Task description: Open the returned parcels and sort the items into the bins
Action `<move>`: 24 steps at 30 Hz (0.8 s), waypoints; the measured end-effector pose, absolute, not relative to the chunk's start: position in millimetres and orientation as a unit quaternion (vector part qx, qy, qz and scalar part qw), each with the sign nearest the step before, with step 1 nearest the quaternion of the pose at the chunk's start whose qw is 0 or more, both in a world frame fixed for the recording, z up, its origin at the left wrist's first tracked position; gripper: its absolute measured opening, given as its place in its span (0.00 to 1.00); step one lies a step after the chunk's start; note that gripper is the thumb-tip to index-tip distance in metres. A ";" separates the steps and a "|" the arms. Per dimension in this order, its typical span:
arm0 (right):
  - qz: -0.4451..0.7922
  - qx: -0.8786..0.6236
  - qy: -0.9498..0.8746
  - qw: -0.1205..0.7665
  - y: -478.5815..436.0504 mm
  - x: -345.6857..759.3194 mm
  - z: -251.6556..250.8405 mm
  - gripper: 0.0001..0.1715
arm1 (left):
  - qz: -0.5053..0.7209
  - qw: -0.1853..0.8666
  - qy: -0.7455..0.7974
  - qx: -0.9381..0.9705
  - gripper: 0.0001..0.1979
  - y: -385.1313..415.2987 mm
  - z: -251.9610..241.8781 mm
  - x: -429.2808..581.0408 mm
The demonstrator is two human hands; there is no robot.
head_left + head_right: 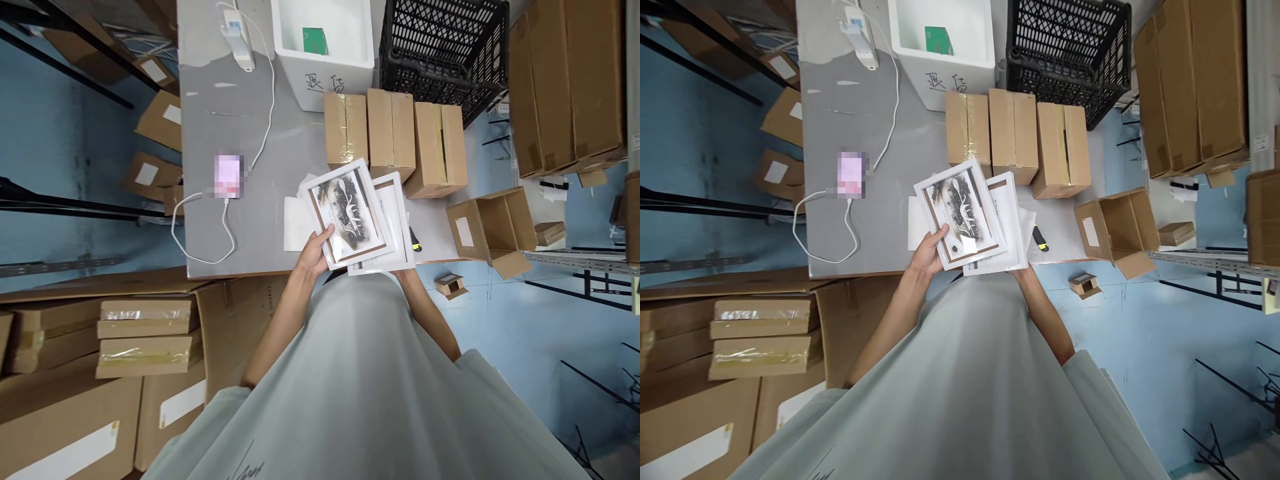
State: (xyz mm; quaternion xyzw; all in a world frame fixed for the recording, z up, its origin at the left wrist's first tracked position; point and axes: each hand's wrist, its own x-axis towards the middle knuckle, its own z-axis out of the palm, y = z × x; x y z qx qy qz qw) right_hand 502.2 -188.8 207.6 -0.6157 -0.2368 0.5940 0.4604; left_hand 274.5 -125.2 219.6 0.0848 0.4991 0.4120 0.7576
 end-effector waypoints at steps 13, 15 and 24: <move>0.585 -0.630 -0.280 0.428 -182.3 550.0 249.9 0.40 | 0.428 0.743 0.505 0.102 0.22 -126.2 223.0 255.2; 0.577 -0.625 -0.276 0.448 -182.0 553.8 247.6 0.40 | 0.446 0.735 0.504 0.084 0.20 -123.6 221.1 247.0; 0.558 -0.628 -0.202 0.504 -185.0 564.3 217.7 0.40 | 0.498 0.691 0.523 0.006 0.13 -117.0 219.8 207.5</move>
